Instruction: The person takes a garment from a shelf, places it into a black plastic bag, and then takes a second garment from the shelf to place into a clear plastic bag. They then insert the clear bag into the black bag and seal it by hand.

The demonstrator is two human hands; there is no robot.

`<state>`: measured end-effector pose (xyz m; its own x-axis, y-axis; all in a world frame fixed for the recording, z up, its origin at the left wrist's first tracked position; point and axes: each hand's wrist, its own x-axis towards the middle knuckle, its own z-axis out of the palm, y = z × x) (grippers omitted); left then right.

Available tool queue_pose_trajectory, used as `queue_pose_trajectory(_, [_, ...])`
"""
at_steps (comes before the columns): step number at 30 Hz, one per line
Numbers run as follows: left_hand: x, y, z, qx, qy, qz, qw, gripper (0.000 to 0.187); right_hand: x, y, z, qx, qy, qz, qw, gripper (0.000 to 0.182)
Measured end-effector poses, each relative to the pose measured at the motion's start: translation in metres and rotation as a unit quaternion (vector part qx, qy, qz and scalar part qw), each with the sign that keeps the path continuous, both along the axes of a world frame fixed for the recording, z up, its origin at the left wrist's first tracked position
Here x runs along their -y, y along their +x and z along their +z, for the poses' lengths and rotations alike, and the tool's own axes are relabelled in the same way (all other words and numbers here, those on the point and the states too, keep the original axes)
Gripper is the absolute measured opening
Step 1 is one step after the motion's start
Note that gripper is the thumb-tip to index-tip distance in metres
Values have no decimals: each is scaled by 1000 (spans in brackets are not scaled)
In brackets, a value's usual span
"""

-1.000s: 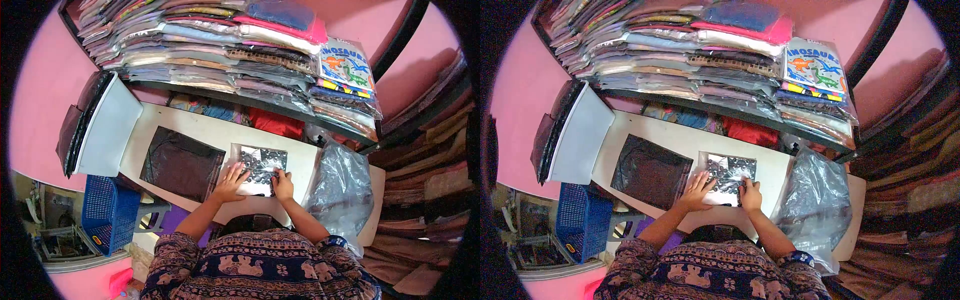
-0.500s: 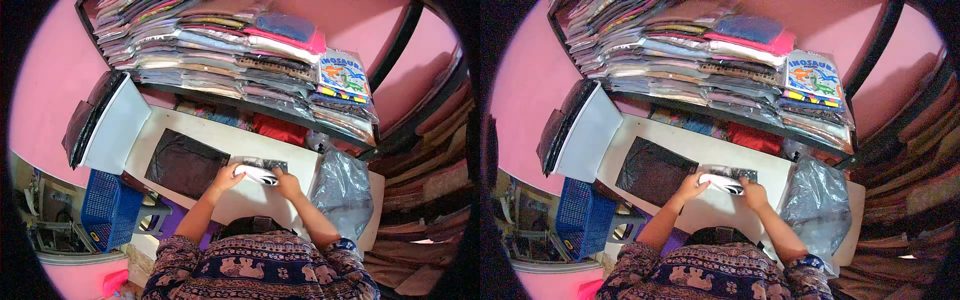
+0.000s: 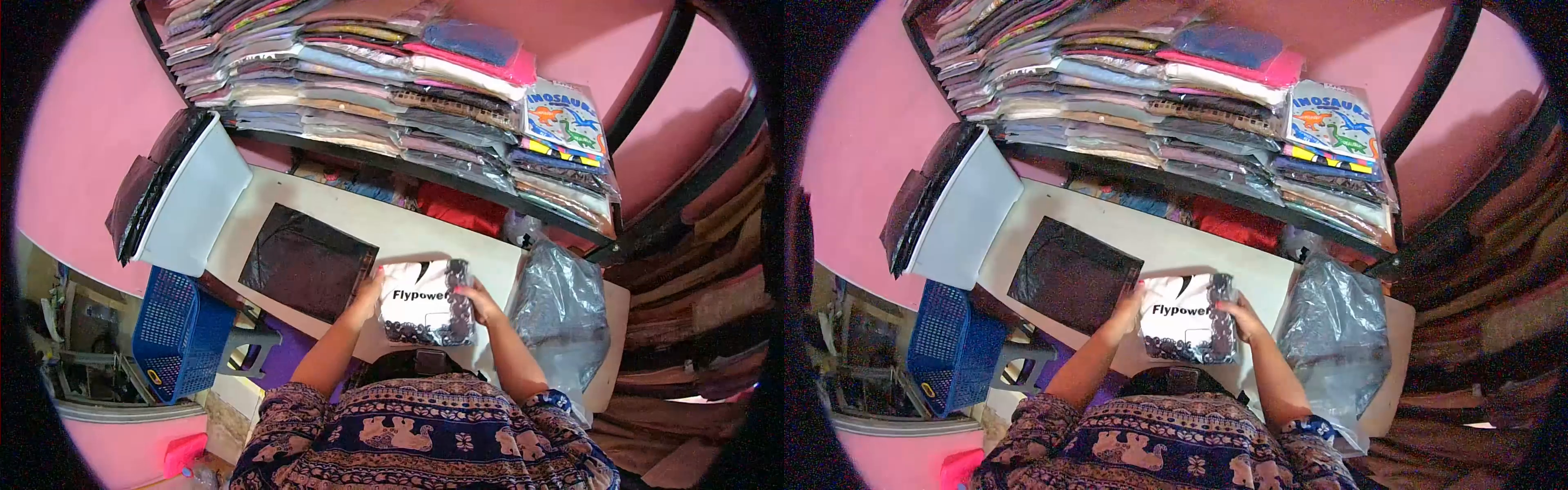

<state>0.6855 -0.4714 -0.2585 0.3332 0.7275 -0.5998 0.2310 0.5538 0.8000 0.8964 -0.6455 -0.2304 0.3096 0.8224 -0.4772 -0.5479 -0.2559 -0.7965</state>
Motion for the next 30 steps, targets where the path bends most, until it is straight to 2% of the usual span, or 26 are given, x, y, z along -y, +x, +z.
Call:
queue_pose_trajectory(1, [-6, -20, -33, 204, -125, -99, 966, 48, 3, -2, -26, -4, -15, -9, 1000, 59])
queue_pose_trajectory(2, [2, -28, -43, 201, -125, -98, 967, 48, 5, -4, -50, -9, -30, -21, 999, 54])
queue_pose_trajectory(3, [10, -33, -49, 122, -38, -150, 980, 48, 6, -9, -57, 54, -38, -52, 996, 49])
queue_pose_trajectory(4, [15, -37, -57, 43, 50, -200, 978, 48, 5, -9, -64, 52, -38, -53, 997, 49])
queue_pose_trajectory(5, [19, -42, -65, -6, 112, -216, 970, 66, 2, -9, -72, 157, -67, -39, 985, 47])
queue_pose_trajectory(6, [20, -43, -63, -8, 110, -215, 970, 66, -1, -10, -84, 259, -96, -22, 961, 46])
queue_pose_trajectory(7, [23, -41, -56, -83, 184, -227, 953, 64, -7, -15, -93, 369, -79, -43, 925, 45])
queue_pose_trajectory(8, [24, -35, -49, -157, 258, -236, 924, 63, -8, -16, -99, 370, -77, -40, 925, 45])
queue_pose_trajectory(9, [33, -26, -20, -227, 326, -212, 893, 56, -13, -26, -74, 473, -123, -31, 872, 46])
queue_pose_trajectory(10, [34, -19, -13, -227, 326, -209, 894, 56, -19, -35, -51, 568, -167, -24, 806, 47])
queue_pose_trajectory(12, [34, -10, -5, -270, 375, -201, 864, 52, -25, -40, -33, 560, -153, -24, 814, 51])
queue_pose_trajectory(13, [35, -8, 10, -212, 373, -184, 885, 51, -26, -42, -24, 549, -130, -4, 826, 55])
queue_pose_trajectory(14, [33, -8, 7, -212, 372, -180, 886, 51, -27, -42, -19, 538, -108, 17, 836, 58])
queue_pose_trajectory(15, [29, -7, 2, -200, 357, -186, 893, 54, -26, -36, -17, 454, -103, 13, 885, 69])
queue_pose_trajectory(16, [24, -7, -1, -188, 343, -192, 900, 58, -23, -31, -16, 455, -101, 16, 885, 69])
queue_pose_trajectory(18, [15, -11, -6, -174, 320, -218, 906, 55, -18, -18, -12, 405, -25, -37, 913, 74])
queue_pose_trajectory(19, [14, -14, -7, -108, 338, -220, 909, 54, -15, -5, -17, 438, -140, -5, 888, 86])
queue_pose_trajectory(20, [13, -15, -8, -41, 355, -222, 907, 54, -13, -2, -25, 509, -102, -39, 854, 100])
queue_pose_trajectory(22, [10, -14, -1, -21, 336, -256, 906, 52, -23, -6, 13, 649, -170, 56, 740, 115])
queue_pose_trajectory(24, [10, -11, 10, -1, 318, -288, 903, 50, -41, -1, 24, 620, -67, 200, 755, 122])
queue_pose_trajectory(25, [11, -10, 16, 23, 337, -330, 881, 52, -48, -4, 38, 626, -41, 264, 733, 120])
queue_pose_trajectory(26, [12, -8, 20, 46, 356, -368, 858, 53, -54, -2, 40, 627, -38, 266, 732, 120])
queue_pose_trajectory(28, [17, -8, 10, 59, 379, -367, 847, 52, -66, 3, 35, 419, 34, 391, 819, 112])
queue_pose_trajectory(29, [22, -11, 5, 86, 347, -286, 889, 52, -69, 4, 21, 431, 87, 374, 816, 105])
queue_pose_trajectory(30, [24, -13, -1, 114, 312, -202, 921, 54, -69, 6, 5, 433, 91, 376, 814, 105])
